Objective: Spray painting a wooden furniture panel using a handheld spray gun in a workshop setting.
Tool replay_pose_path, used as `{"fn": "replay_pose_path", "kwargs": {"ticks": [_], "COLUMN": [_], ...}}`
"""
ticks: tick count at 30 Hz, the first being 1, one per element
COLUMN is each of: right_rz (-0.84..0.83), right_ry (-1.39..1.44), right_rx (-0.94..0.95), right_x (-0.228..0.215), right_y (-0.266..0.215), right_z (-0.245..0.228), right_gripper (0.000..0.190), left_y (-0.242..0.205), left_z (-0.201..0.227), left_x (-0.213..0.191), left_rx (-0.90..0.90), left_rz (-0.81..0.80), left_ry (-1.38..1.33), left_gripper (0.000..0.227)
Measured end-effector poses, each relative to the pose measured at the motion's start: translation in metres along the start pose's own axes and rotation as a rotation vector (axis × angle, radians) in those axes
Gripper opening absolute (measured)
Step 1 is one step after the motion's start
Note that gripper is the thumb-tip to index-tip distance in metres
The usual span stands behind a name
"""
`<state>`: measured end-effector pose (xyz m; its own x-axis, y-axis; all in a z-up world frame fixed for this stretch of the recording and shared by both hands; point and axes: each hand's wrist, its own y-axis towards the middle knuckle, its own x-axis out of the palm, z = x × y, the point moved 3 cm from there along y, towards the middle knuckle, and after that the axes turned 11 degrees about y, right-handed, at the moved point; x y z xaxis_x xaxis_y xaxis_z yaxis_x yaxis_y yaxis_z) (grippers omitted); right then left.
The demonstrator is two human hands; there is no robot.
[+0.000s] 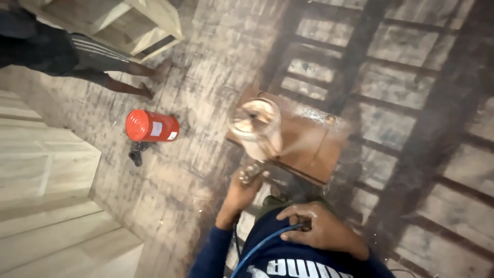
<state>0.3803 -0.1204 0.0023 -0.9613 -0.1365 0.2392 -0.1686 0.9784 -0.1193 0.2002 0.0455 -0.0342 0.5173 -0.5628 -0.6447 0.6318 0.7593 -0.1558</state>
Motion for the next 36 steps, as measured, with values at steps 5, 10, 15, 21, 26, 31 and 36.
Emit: {"fn": "replay_pose_path", "kwargs": {"ticks": [5, 10, 15, 21, 26, 31, 36], "right_rz": [0.017, 0.024, 0.028, 0.042, 0.048, 0.018, 0.015], "right_ry": [0.038, -0.039, 0.0, 0.03, 0.008, 0.077, 0.029], "right_rx": [0.069, 0.059, 0.136, 0.179, 0.102, 0.091, 0.089], "right_x": [-0.001, -0.001, 0.003, 0.007, 0.004, 0.006, 0.007], "right_y": [0.001, 0.001, -0.002, -0.006, -0.005, -0.001, 0.001], "right_z": [-0.009, -0.014, -0.017, -0.008, -0.007, 0.0, -0.011], "right_gripper": [0.041, 0.043, 0.042, 0.043, 0.043, 0.04, 0.042], "left_y": [-0.001, -0.005, -0.02, -0.023, -0.023, -0.02, -0.023], "left_z": [-0.024, 0.01, 0.013, 0.052, 0.006, -0.014, 0.014], "left_x": [-0.064, -0.092, -0.052, 0.009, -0.007, -0.074, -0.109], "left_rx": [-0.06, -0.277, -0.179, -0.251, -0.324, -0.215, -0.455], "left_rz": [0.27, 0.413, 0.186, -0.198, -0.102, 0.172, 0.432], "left_ry": [0.104, 0.09, 0.028, -0.368, -0.136, 0.052, 0.132], "left_gripper": [0.033, 0.041, 0.028, 0.026, 0.022, 0.025, 0.037]}}
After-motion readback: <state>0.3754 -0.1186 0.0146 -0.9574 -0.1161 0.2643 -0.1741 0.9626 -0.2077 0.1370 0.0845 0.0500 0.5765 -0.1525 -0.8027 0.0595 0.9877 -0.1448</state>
